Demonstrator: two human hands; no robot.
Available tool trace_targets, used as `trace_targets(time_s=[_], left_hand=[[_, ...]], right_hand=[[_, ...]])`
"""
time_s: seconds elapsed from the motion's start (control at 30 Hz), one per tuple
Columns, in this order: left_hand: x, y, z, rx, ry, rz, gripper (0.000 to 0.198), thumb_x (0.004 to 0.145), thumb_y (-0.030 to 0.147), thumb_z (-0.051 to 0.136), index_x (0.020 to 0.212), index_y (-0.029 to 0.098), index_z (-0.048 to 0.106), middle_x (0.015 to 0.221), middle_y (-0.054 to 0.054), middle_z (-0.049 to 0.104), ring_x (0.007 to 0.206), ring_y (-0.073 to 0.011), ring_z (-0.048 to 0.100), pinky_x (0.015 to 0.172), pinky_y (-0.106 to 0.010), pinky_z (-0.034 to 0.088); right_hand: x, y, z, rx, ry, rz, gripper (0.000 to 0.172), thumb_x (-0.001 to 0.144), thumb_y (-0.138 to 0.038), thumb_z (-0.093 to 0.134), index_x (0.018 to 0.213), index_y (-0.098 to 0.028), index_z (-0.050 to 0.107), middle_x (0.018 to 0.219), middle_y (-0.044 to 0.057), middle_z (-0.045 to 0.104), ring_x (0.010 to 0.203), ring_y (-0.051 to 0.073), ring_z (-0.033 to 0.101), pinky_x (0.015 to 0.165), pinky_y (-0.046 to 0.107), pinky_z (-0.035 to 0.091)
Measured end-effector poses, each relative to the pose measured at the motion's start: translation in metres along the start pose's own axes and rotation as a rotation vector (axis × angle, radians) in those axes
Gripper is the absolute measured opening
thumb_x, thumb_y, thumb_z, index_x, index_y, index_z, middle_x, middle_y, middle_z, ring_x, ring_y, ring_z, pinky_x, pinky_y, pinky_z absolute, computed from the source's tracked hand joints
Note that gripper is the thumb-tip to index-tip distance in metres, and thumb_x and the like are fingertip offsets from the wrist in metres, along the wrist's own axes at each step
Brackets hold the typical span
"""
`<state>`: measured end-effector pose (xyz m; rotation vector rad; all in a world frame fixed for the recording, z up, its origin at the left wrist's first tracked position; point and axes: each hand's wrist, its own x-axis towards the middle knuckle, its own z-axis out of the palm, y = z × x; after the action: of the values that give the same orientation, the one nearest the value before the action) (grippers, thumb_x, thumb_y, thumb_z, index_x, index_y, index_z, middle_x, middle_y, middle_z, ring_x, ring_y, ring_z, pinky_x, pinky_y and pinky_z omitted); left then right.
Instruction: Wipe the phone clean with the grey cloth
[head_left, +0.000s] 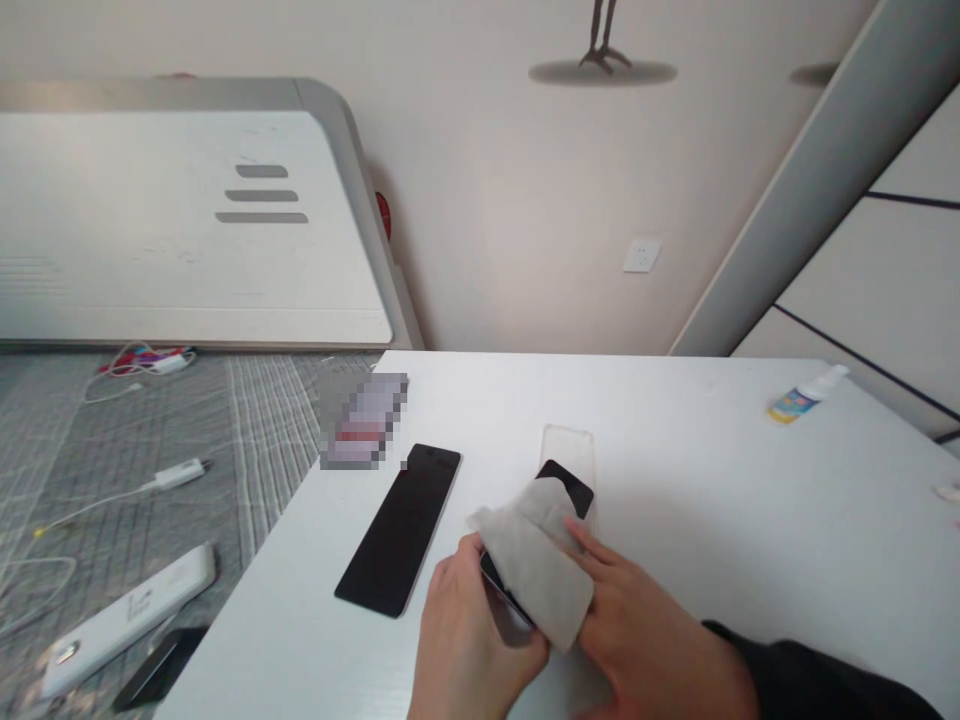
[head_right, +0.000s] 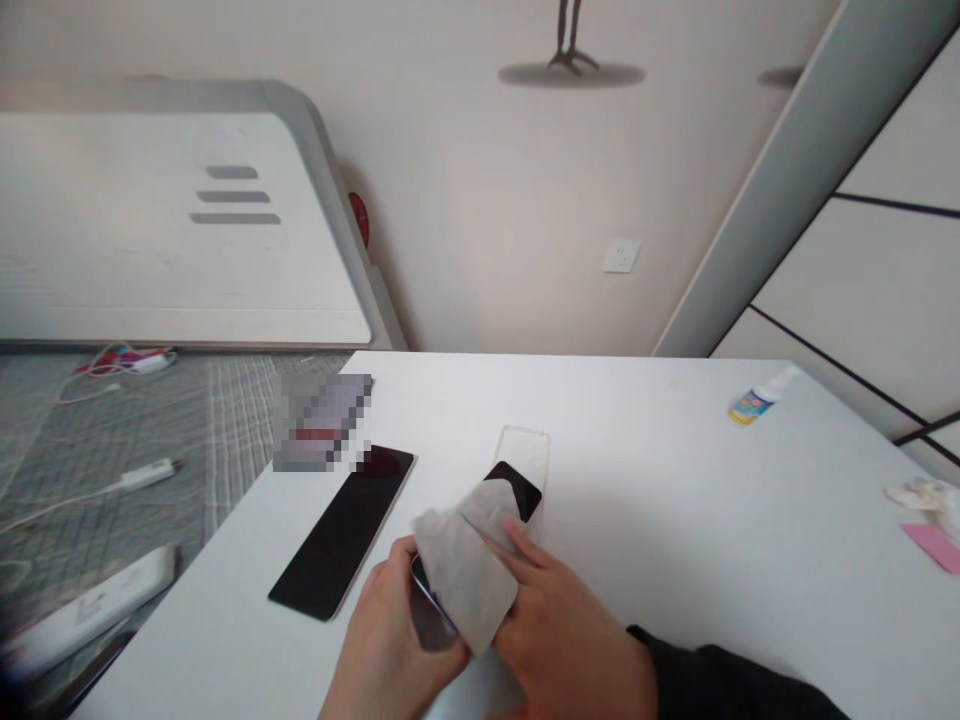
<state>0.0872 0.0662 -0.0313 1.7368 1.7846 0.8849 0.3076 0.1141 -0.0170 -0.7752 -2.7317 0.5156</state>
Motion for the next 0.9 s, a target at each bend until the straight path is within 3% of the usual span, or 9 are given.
trace_targets(time_s=[0.07,0.13,0.23,0.37,0.5,0.6,0.73,0.8,0.9], left_hand=[[-0.001,0.000,0.000,0.006,0.009,0.013,0.058,0.065,0.032,0.077,0.119,0.019,0.059,0.103,-0.013,0.074,0.095,-0.0337,0.073,0.081,-0.048,0.060],[-0.002,0.001,0.001,0.010,0.013,0.030,0.061,0.066,0.035,0.078,0.122,0.018,0.058,0.107,-0.013,0.074,0.097,-0.0339,0.072,0.083,-0.049,0.060],[-0.003,0.001,0.001,0.031,0.018,0.010,0.056,0.063,0.032,0.077,0.114,0.018,0.058,0.100,-0.013,0.073,0.093,-0.0347,0.072,0.080,-0.050,0.060],[-0.004,0.001,0.000,0.017,0.020,0.023,0.060,0.067,0.034,0.077,0.120,0.018,0.056,0.106,-0.013,0.073,0.097,-0.0340,0.072,0.082,-0.050,0.060],[-0.004,0.002,-0.001,0.042,-0.016,-0.037,0.053,0.063,0.030,0.076,0.111,0.018,0.058,0.099,-0.013,0.073,0.095,-0.0353,0.072,0.081,-0.050,0.059],[-0.004,0.003,-0.001,0.035,-0.003,-0.018,0.056,0.065,0.033,0.077,0.115,0.018,0.058,0.102,-0.013,0.073,0.094,-0.0344,0.072,0.081,-0.049,0.059],[-0.002,0.005,-0.001,0.035,0.005,0.035,0.054,0.066,0.034,0.077,0.115,0.019,0.060,0.099,-0.011,0.073,0.092,-0.0336,0.073,0.079,-0.048,0.059],[-0.002,0.005,-0.001,0.045,0.012,0.040,0.051,0.066,0.032,0.076,0.112,0.019,0.061,0.099,-0.011,0.074,0.092,-0.0337,0.073,0.080,-0.048,0.059],[-0.002,0.003,0.000,0.048,0.044,0.041,0.059,0.065,0.036,0.078,0.118,0.019,0.060,0.101,-0.011,0.074,0.093,-0.0339,0.073,0.078,-0.047,0.060]], right_hand=[[0.000,-0.002,0.000,-0.031,0.012,0.055,0.088,0.094,-0.075,0.055,0.160,-0.020,0.042,0.160,0.017,0.046,0.152,0.037,0.038,0.130,0.064,0.015],[0.001,-0.002,0.000,-0.065,0.057,0.130,0.087,0.094,-0.075,0.055,0.156,-0.015,0.048,0.157,0.021,0.049,0.150,0.041,0.040,0.128,0.069,0.014],[0.003,-0.001,-0.002,0.011,0.022,0.029,0.102,0.086,-0.082,0.059,0.161,-0.015,0.040,0.159,0.019,0.047,0.149,0.037,0.043,0.131,0.061,0.012],[0.007,0.002,-0.006,-0.051,0.064,0.075,0.082,0.095,-0.072,0.056,0.155,-0.017,0.049,0.153,0.018,0.054,0.149,0.037,0.042,0.129,0.065,0.015],[0.008,0.001,-0.002,-0.005,0.019,-0.021,0.098,0.088,-0.080,0.059,0.159,-0.014,0.042,0.159,0.019,0.047,0.151,0.036,0.041,0.132,0.058,0.012],[0.007,0.004,0.001,-0.038,0.064,0.024,0.083,0.094,-0.073,0.057,0.154,-0.016,0.050,0.155,0.018,0.052,0.151,0.036,0.040,0.131,0.060,0.016],[0.007,0.004,-0.002,0.027,0.049,-0.003,0.104,0.087,-0.082,0.058,0.162,-0.014,0.036,0.156,0.021,0.050,0.148,0.037,0.045,0.131,0.061,0.013],[0.009,0.001,-0.007,0.069,-0.012,-0.035,0.099,0.087,-0.082,0.057,0.162,-0.019,0.038,0.159,0.016,0.049,0.151,0.036,0.041,0.131,0.059,0.011],[0.011,0.000,-0.012,0.011,0.020,0.070,0.090,0.094,-0.074,0.057,0.161,-0.019,0.039,0.159,0.016,0.048,0.156,0.038,0.029,0.130,0.064,0.007]])
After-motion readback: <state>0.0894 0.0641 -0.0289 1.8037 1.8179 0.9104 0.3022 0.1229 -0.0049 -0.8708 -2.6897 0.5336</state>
